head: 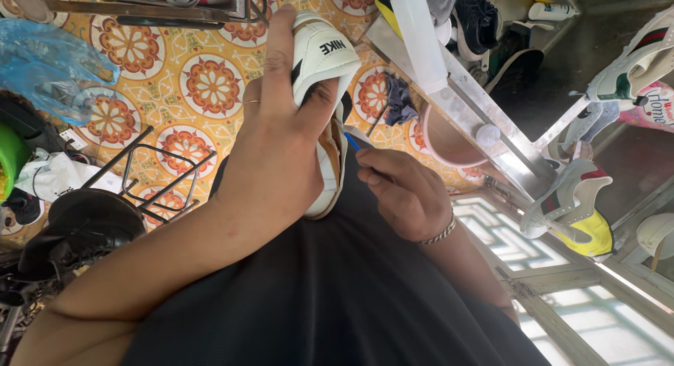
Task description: The person cleans a white Nike sneaker using a small blue brush and a white liquid from a bottle. They apply the liquid to the shoe's upper and sole, scrubbing the surface thoroughly. The person handles the shoe with both hands, rotating it to access different areas.
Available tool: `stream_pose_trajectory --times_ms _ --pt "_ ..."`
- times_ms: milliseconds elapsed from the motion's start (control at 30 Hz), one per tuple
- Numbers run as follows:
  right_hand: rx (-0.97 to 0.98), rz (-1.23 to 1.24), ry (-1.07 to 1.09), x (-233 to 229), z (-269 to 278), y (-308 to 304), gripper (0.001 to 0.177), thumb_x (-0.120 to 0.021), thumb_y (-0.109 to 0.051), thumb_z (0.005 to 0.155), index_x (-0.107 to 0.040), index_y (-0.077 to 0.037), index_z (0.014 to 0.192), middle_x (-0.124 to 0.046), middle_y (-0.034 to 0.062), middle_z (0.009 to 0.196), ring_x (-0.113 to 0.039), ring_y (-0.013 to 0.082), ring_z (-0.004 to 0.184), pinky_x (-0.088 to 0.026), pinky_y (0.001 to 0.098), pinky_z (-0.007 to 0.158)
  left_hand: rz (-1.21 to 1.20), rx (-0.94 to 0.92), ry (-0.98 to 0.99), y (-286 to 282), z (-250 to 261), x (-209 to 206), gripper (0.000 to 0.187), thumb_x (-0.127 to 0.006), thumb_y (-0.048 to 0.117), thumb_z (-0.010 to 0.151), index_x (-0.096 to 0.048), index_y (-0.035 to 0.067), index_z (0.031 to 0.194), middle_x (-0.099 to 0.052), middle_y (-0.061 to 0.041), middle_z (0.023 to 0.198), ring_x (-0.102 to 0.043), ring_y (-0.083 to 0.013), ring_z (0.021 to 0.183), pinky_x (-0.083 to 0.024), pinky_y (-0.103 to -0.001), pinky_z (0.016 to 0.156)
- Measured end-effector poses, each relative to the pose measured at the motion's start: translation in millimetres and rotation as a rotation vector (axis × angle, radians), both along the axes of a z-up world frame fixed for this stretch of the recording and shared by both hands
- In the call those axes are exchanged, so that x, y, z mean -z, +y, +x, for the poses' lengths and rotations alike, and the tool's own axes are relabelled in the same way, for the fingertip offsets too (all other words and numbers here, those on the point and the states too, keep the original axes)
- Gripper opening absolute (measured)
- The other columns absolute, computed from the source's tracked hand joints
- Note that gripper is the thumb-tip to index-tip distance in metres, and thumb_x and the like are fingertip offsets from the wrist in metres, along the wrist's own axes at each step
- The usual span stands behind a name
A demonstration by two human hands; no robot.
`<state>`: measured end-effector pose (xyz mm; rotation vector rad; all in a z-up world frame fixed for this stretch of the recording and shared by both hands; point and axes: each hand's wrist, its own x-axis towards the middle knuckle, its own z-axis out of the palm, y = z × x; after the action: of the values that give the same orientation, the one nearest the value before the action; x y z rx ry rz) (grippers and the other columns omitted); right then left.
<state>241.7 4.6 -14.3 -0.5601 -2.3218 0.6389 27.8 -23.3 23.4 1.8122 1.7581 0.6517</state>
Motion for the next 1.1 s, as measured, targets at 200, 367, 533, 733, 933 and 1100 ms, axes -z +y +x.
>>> stream_pose_trajectory --times_ms 200,367,533,733,933,1100 --pt "-0.067 -0.015 0.018 -5.3 5.8 1.6 0.035 -0.072 0.015 0.090 -0.044 0.004 0.110 -0.067 0.0238 0.101 -0.073 0.0341 0.083 -0.061 0.0403 0.065 -0.006 0.003 -0.002 4.0 2.0 4.5 0.072 -0.064 -0.009 0.086 -0.050 0.005 0.155 -0.008 -0.031 0.166 -0.049 -0.0535 0.128 -0.053 -0.050 0.101" --pt "-0.075 0.125 -0.043 -5.8 1.4 10.0 0.033 -0.076 0.012 0.091 -0.045 0.003 0.100 -0.069 0.0263 0.104 -0.074 0.0374 0.088 -0.064 0.0418 0.069 -0.010 0.016 0.012 5.5 3.1 2.4 0.075 -0.062 -0.010 0.082 -0.049 0.004 0.155 -0.008 -0.031 0.165 -0.049 -0.0535 0.125 -0.054 -0.050 0.098" --pt "-0.106 0.159 -0.078 -11.8 3.4 3.9 0.040 -0.080 0.010 0.089 -0.041 -0.001 0.089 -0.069 0.0235 0.102 -0.073 0.0337 0.085 -0.063 0.0408 0.064 -0.021 0.020 0.035 7.3 3.4 3.5 0.079 -0.061 -0.011 0.078 -0.048 0.004 0.155 -0.007 -0.031 0.164 -0.048 -0.0541 0.124 -0.055 -0.049 0.095" --pt "-0.093 0.248 -0.074 -8.9 -1.9 10.3 0.038 -0.079 0.010 0.091 -0.043 0.001 0.092 -0.069 0.0245 0.104 -0.073 0.0338 0.086 -0.063 0.0396 0.065 0.028 0.031 0.063 5.5 2.7 5.6 0.078 -0.062 -0.010 0.082 -0.047 0.005 0.157 -0.008 -0.032 0.164 -0.048 -0.0539 0.124 -0.053 -0.051 0.100" --pt "-0.161 0.197 -0.064 -13.5 1.8 5.8 0.039 -0.080 0.009 0.091 -0.042 0.000 0.091 -0.068 0.0241 0.102 -0.073 0.0340 0.085 -0.063 0.0398 0.064 -0.031 0.002 -0.010 5.3 2.3 4.1 0.075 -0.062 -0.009 0.085 -0.047 0.007 0.157 -0.010 -0.033 0.165 -0.050 -0.0540 0.126 -0.052 -0.051 0.100" --pt "-0.133 0.171 -0.003 -6.0 1.7 12.1 0.033 -0.076 0.012 0.091 -0.045 0.004 0.097 -0.067 0.0277 0.104 -0.074 0.0353 0.086 -0.064 0.0405 0.066 -0.012 0.019 0.017 6.2 2.8 4.9 0.073 -0.065 -0.006 0.086 -0.047 0.005 0.156 -0.010 -0.033 0.164 -0.050 -0.0551 0.125 -0.050 -0.053 0.101"
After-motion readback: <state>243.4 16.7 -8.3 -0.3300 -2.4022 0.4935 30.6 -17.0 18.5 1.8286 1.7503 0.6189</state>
